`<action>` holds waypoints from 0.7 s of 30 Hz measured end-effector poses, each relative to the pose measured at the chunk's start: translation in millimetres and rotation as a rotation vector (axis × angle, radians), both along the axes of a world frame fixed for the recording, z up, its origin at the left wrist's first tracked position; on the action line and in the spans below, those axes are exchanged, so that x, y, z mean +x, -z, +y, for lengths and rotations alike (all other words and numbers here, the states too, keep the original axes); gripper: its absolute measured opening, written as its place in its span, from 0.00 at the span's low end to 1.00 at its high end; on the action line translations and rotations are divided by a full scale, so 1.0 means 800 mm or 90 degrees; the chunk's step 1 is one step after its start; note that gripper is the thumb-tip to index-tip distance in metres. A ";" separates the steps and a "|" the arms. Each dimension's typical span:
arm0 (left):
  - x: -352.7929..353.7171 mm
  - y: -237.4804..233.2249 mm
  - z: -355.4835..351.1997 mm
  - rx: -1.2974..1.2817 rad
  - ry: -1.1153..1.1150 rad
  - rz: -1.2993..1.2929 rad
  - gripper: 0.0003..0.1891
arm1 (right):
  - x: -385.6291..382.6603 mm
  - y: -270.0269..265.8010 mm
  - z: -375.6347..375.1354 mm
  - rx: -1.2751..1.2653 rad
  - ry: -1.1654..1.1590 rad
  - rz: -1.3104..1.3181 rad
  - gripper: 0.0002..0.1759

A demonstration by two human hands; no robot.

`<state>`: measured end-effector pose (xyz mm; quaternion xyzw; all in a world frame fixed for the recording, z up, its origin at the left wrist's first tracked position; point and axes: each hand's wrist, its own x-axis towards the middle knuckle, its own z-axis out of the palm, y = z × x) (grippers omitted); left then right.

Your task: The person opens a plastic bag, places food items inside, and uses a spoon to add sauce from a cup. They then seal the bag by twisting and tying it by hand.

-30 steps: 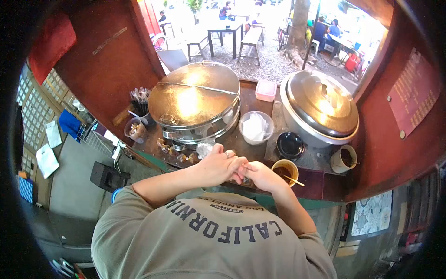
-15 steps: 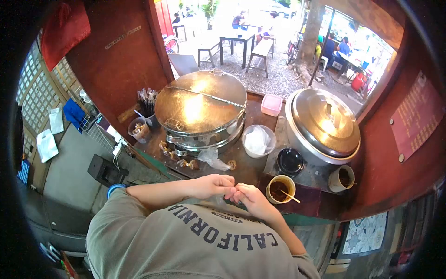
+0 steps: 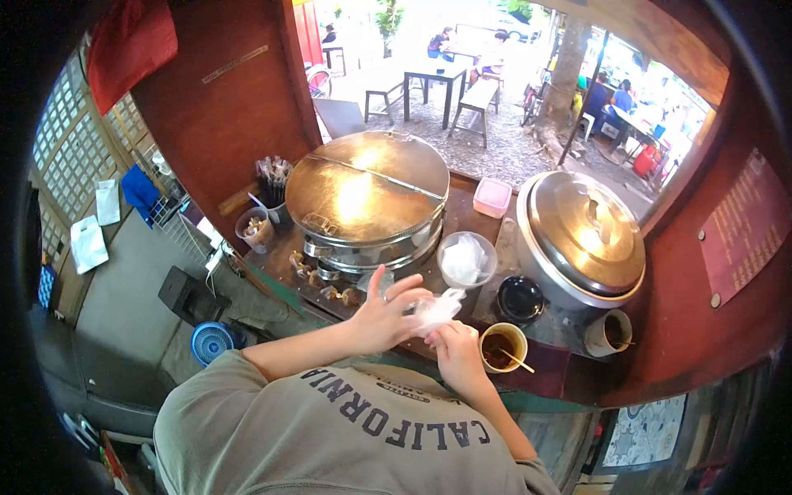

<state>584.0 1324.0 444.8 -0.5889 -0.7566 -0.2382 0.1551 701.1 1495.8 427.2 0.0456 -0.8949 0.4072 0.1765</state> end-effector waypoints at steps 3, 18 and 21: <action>-0.014 -0.007 0.003 0.006 0.058 0.005 0.08 | 0.001 -0.004 -0.001 -0.014 -0.013 0.002 0.06; -0.019 -0.045 0.001 -0.247 0.174 -0.176 0.14 | 0.006 -0.013 -0.004 0.094 -0.026 -0.020 0.07; -0.022 -0.057 0.001 -0.304 0.181 -0.180 0.15 | 0.006 -0.017 -0.007 0.128 -0.050 0.013 0.04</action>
